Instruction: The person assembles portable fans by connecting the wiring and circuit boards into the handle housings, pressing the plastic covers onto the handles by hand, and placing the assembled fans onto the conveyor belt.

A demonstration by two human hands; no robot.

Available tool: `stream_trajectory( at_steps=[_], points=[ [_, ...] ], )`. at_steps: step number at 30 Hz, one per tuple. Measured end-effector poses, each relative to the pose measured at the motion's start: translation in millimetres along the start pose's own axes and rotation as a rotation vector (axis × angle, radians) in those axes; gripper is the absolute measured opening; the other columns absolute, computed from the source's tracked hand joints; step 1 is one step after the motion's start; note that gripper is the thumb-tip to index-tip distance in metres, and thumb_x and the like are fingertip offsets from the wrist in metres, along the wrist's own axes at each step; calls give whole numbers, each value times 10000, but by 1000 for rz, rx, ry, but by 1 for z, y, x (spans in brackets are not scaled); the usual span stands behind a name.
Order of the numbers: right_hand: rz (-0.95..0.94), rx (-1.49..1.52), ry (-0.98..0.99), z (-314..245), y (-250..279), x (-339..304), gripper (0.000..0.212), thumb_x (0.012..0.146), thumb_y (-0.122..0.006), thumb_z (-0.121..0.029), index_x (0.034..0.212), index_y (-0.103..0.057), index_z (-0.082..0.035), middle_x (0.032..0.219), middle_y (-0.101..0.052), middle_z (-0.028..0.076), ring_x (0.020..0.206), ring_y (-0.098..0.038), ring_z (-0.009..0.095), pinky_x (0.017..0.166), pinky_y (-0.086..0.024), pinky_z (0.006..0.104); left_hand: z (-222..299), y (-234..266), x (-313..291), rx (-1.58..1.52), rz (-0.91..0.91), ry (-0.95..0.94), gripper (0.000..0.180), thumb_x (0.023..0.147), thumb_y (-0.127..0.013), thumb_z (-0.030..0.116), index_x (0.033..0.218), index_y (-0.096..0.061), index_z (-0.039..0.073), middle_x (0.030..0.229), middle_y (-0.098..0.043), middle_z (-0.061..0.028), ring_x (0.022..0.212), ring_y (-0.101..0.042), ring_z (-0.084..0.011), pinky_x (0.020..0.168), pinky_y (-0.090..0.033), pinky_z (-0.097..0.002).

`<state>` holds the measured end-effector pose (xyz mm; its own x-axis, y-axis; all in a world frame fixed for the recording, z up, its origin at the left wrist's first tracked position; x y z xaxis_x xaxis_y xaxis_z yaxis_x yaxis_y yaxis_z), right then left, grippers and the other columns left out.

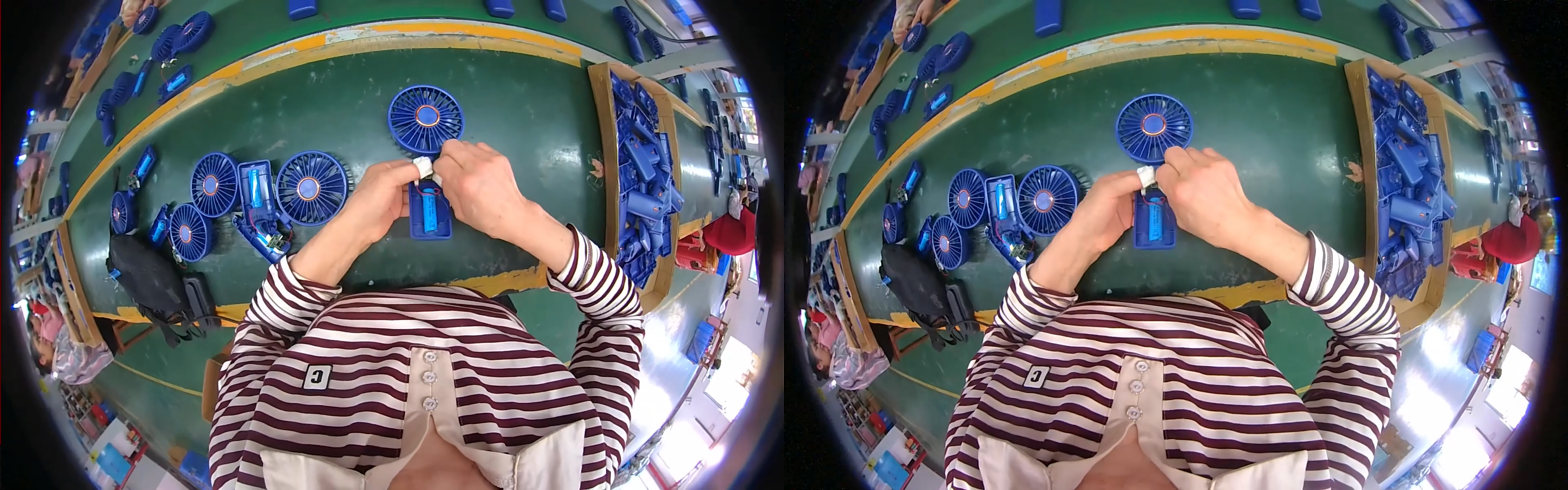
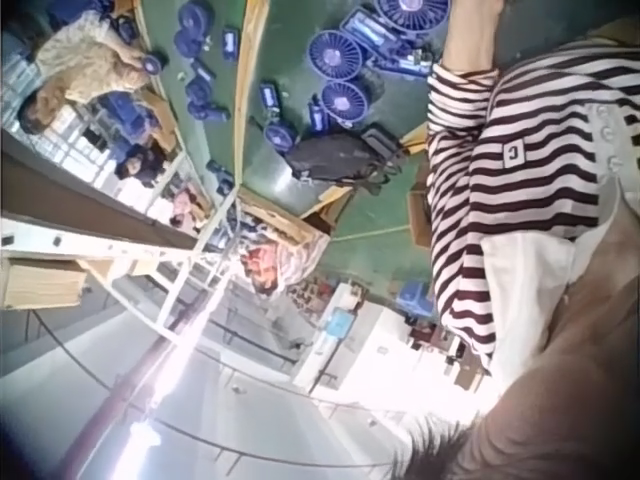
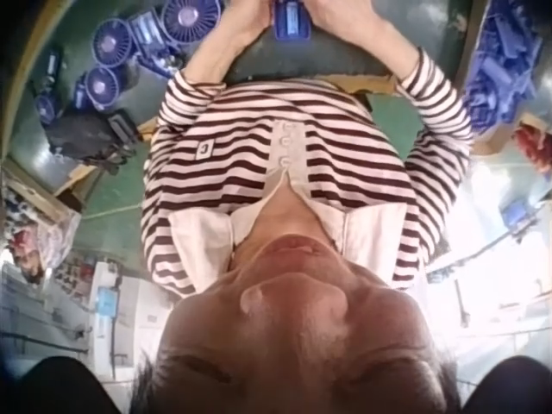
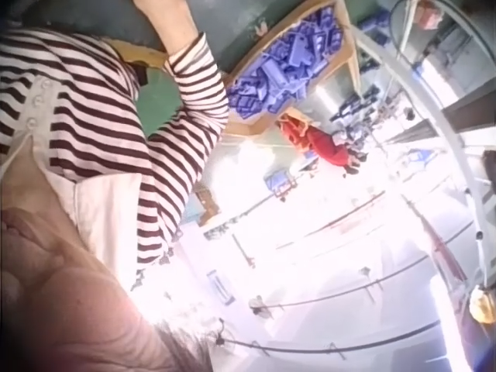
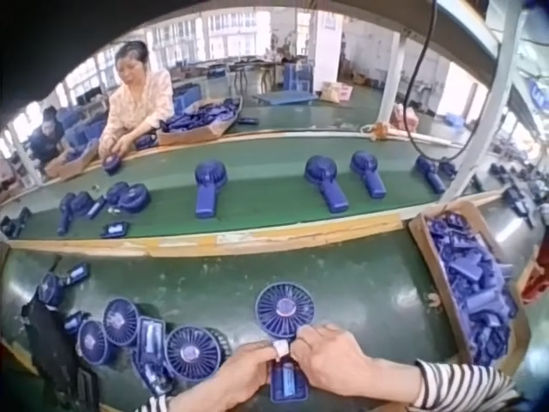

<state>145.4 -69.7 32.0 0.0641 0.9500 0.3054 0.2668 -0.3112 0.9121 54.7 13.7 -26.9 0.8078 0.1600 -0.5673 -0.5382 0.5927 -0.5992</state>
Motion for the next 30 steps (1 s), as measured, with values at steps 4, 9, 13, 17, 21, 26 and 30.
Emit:
stream_trajectory(
  at_steps=[4,9,13,17,21,26,30],
  points=[
    [-133,1,-70,-2,9,6,115,647,-572,1,746,-521,-30,732,-480,87,666,-523,262,598,-416,358,5,1,2,94,-51,-66,150,831,-498,82,944,-566,10,859,-602,-51,738,-596,-121,669,-510,-281],
    [245,479,-393,11,18,-19,428,758,-490,60,1179,-472,-14,1118,-541,168,1087,-508,282,899,-399,318,25,-5,-3,142,12,-269,203,849,-490,65,1030,-541,-13,958,-619,-92,824,-606,-140,711,-513,-293],
    [349,709,-460,-2,1,-31,477,763,-468,64,1230,-403,-9,1139,-527,171,1054,-515,295,889,-409,344,29,-6,-4,166,-8,-344,228,844,-560,132,1024,-545,-8,960,-620,-88,820,-608,-141,705,-516,-296],
    [387,735,-395,-6,-1,-30,513,752,-434,90,1253,-369,-1,1162,-518,172,1055,-516,302,893,-407,348,25,-5,-2,167,11,-348,214,842,-565,117,1022,-550,2,905,-618,-58,785,-602,-121,678,-515,-272],
    [396,721,-386,-6,0,-32,532,736,-409,106,1256,-361,7,1148,-520,185,1039,-524,311,882,-415,354,24,-8,-2,165,26,-348,214,838,-575,117,1023,-553,12,881,-617,-46,755,-599,-110,663,-509,-253],
    [411,697,-357,-6,-1,-33,533,728,-404,113,1250,-361,20,1126,-529,188,1023,-531,313,871,-421,355,22,-5,-2,226,12,-364,214,838,-577,114,1023,-553,9,872,-617,-42,741,-595,-101,646,-498,-243],
    [427,685,-336,-6,-1,-34,524,724,-399,116,1240,-363,34,1117,-538,186,1019,-538,313,875,-420,356,23,-12,-8,261,22,-401,210,835,-579,90,1026,-553,6,881,-616,-40,749,-583,-89,653,-487,-241]
  ],
)
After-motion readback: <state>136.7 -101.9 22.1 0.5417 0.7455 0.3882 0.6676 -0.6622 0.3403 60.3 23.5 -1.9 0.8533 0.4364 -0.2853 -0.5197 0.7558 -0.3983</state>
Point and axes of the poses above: each hand's wrist, its own x-axis towards the middle knuckle, its own y-axis out of the back of the hand, z = x × y, the point moved 4 cm from there along x, towards the middle knuckle
